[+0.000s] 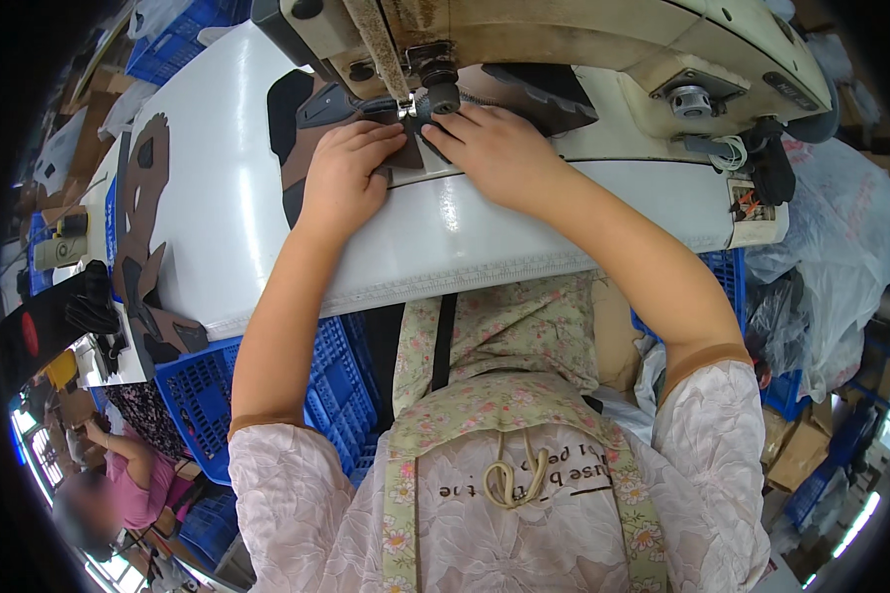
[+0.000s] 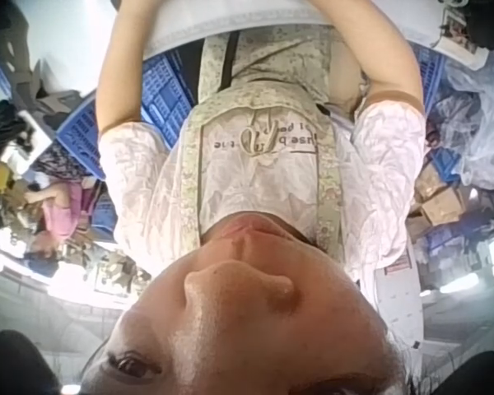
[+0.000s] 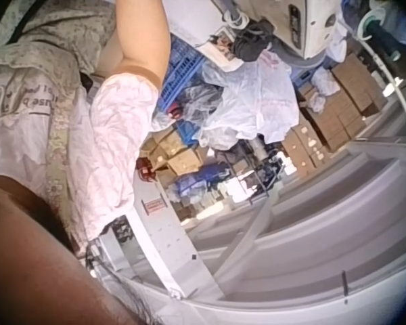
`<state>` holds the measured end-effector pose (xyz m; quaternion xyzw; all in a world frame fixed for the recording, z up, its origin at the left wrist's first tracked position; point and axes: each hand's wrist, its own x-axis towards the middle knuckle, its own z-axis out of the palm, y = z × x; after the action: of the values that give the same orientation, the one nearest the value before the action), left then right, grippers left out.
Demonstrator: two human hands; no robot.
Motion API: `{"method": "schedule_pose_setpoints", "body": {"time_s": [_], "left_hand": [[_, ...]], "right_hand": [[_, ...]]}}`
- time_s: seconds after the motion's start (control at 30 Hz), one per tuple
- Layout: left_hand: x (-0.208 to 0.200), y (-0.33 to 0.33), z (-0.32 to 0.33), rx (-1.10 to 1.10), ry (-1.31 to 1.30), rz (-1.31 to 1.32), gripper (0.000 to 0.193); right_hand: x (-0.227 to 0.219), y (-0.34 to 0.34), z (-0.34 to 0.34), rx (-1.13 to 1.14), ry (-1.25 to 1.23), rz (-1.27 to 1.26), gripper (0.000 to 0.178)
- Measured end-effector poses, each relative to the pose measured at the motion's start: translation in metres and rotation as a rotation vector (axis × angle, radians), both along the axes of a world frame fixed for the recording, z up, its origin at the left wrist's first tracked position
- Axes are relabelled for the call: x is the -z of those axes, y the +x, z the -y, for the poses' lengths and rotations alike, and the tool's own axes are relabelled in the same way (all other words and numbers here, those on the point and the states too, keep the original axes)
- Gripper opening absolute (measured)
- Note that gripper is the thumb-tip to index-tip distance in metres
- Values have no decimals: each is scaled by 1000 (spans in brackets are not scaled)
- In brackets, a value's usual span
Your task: Stitching together various leather and synthetic components of a shoe upper using an industrial sewing machine.
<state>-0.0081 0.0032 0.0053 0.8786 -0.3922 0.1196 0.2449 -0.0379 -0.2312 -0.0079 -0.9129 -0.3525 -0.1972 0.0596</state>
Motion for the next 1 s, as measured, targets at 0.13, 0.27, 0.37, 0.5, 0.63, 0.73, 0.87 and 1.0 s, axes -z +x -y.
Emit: {"method": "schedule_pose_setpoints", "body": {"time_s": [0.13, 0.27, 0.37, 0.5, 0.63, 0.73, 0.87, 1.0], "left_hand": [[2, 2, -3, -3, 1, 3, 45], [5, 5, -5, 17, -11, 15, 42], [6, 5, -6, 24, -8, 8, 43], [4, 7, -7, 46, -4, 3, 44], [5, 6, -7, 50, -12, 4, 45], [4, 6, -6, 47, 5, 11, 46], [2, 4, -6, 46, -3, 22, 46], [-2, 8, -9, 62, -102, -68, 44]], "right_hand": [[0, 1, -1, -8, -4, -21, 40], [-1, 1, -1, 2, -7, -20, 40], [-3, 1, -2, 4, -2, -50, 40], [-3, 2, -1, 3, 1, -93, 40], [-6, 2, 1, -13, 6, -121, 40], [-5, 2, 1, -6, 17, -143, 40], [-5, 1, 3, -4, 112, -142, 40], [-19, -1, 14, 2, 153, -331, 39]]}}
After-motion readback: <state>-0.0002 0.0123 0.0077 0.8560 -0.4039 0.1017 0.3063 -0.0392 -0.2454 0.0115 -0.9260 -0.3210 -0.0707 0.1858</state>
